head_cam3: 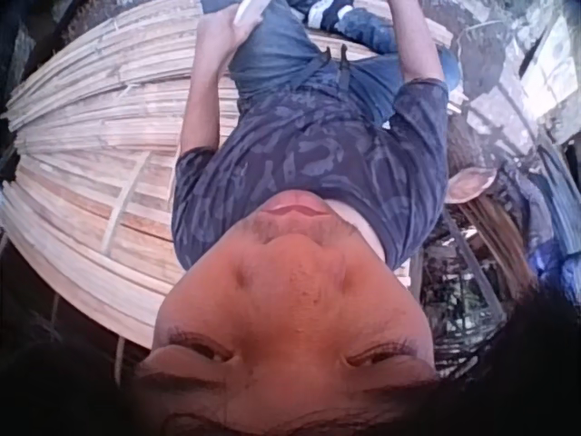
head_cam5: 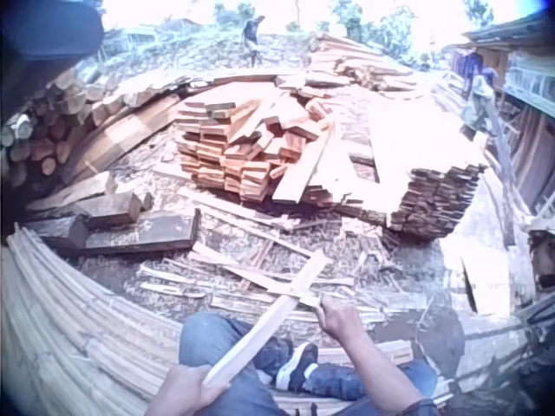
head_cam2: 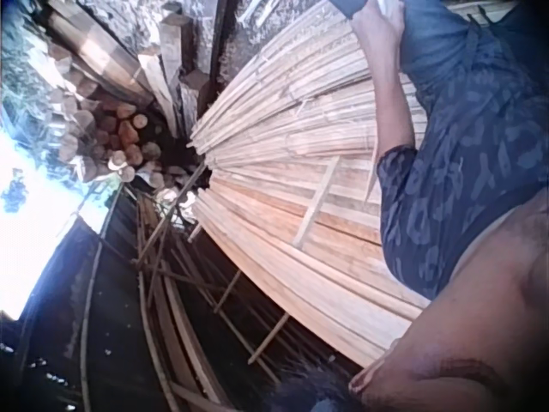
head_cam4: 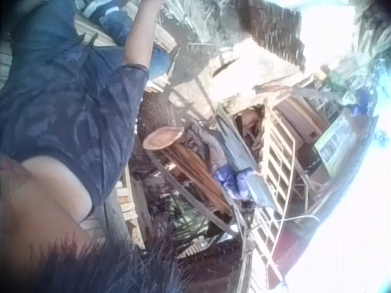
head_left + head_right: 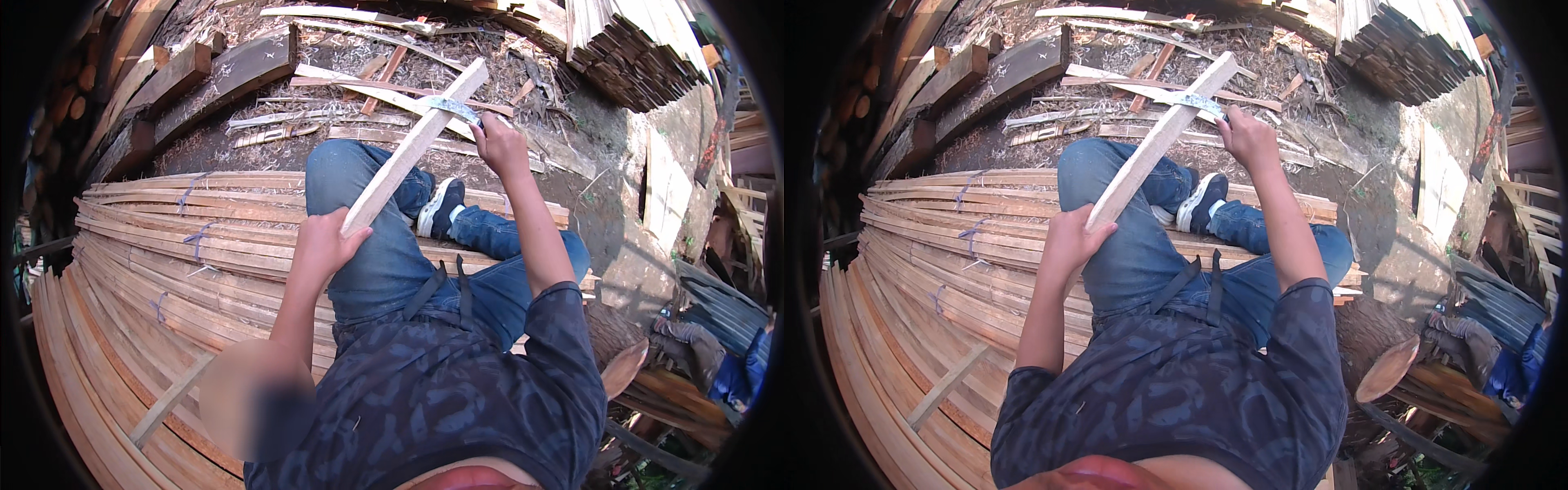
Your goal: The person sits on the ground and uses a curved knife to shave thin strips from a long piece of wood held between their legs. They repeatedly scrape the blade along the wood's surface to remove material.
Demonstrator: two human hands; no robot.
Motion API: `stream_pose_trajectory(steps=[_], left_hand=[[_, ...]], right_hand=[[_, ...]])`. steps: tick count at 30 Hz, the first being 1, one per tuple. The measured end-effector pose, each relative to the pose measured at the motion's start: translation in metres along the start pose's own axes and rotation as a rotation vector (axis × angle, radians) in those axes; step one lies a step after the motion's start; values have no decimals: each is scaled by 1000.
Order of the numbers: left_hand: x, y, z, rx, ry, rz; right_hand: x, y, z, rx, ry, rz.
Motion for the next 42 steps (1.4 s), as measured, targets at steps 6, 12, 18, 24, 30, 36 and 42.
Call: stream_pose_trajectory(steps=[6,12,18,24,30,36,42], left_hand=[[-9,-4,-3,3,18,-65],[-6,-3,-3,1,12,-30],[-13,-4,2,-16,53,-30],[-19,-3,1,28,20,64],[-12,-6,-1,30,-18,66],[-19,-6,1,26,34,18],[-17,0,17,51,57,-35]], right_hand=[[-34,-16,18,-52,-70,-88],[-86,-10,25,-114,94,-175],[29,-6,-2,-50,-320,27],[137,0,91,-35,-682,-64],[79,-86,244,58,-1195,-727],[59,-78,194,43,-1014,-729],[45,-86,160,72,-917,-669]])
Point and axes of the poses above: each hand's wrist, its own z-axis away from the middle knuckle, its own y-axis out of the back of the hand, x = y × z, the point moved 5 cm from there along -z, towards the middle knuckle, and after that the axes turned 11 degrees about y, right-handed, at the moved point
